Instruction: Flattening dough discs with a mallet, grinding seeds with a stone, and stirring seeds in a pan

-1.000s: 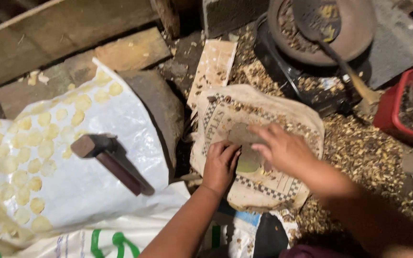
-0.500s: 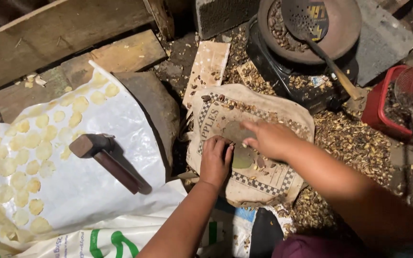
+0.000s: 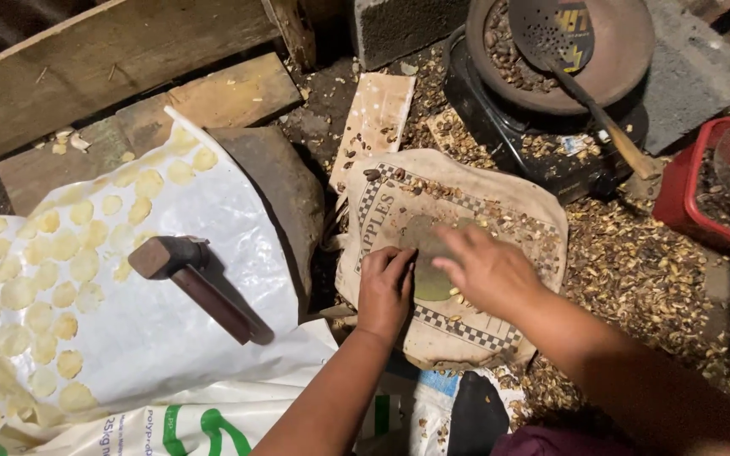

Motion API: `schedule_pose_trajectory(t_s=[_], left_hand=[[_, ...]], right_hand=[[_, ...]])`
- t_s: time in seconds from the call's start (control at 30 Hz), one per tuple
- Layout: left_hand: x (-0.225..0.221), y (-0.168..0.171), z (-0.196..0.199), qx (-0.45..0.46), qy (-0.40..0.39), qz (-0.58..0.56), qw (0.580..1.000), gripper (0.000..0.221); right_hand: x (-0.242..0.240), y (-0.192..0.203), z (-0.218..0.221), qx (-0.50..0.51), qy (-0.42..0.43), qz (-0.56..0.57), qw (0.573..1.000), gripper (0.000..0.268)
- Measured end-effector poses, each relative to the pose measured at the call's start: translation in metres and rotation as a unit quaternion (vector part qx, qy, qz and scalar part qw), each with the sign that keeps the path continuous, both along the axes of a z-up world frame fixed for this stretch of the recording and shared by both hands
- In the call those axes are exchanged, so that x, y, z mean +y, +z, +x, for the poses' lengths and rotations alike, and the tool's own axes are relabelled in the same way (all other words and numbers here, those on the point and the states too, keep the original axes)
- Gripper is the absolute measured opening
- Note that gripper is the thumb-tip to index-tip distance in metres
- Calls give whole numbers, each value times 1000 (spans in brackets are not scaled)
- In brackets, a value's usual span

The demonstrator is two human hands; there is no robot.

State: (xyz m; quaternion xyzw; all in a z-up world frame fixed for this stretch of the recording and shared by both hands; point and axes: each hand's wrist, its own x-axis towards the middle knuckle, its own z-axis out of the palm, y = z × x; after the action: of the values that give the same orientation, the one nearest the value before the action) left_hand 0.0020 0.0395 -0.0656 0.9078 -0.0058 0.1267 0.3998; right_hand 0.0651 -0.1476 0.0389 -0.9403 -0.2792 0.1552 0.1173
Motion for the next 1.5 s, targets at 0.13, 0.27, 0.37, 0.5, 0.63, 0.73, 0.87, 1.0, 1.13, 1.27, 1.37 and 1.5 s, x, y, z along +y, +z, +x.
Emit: schedule_pose_trajectory(t_s=[0.13,0.27,0.37,0.5,0.63,0.73,0.87,1.0,1.13,1.27,1.37,1.5], left_hand=[[-1,1,-1,-25,-21,-11,999,25],[1,-2,4,-48,-23,4,999,26],[1,-5,4,-46,-17,-5,999,25],[0,-7,1,-51,-19,0,999,22],[0,-8,8,-46,-15,-4,999,22],[0,-11,2,-34,-12,-10,999,23],[0,-9,3,-36,-10,-12,999,26],[-1,-9,2,-31,-12,-12,999,28],[0,-3,7,-30,-7,-14,999,21],[0,-7,5,-3,-8,-23,1000,21],[0,-6,5,-1,-8,-21,1000,22],[1,-6,7,-7,-9,-18,1000,24]], right_hand=[[-3,-22,2,-33,-41,-5,999,50],[0,-24,-1,-70,-34,-14,997,49],[5,-58,-24,-261,27,-31,965,37],[9,-103,-34,-384,52,-36,921,46],[16,-15,-11,-125,-40,1,991,47],[8,14,4,112,-161,17,980,48],[3,17,7,81,-196,8,977,51],[9,6,1,104,-161,-25,981,46],[13,16,10,163,-202,-36,965,50],[9,8,4,110,-180,-50,976,49],[25,42,-16,26,-93,-47,994,48],[14,-68,-30,-144,33,-28,989,43]])
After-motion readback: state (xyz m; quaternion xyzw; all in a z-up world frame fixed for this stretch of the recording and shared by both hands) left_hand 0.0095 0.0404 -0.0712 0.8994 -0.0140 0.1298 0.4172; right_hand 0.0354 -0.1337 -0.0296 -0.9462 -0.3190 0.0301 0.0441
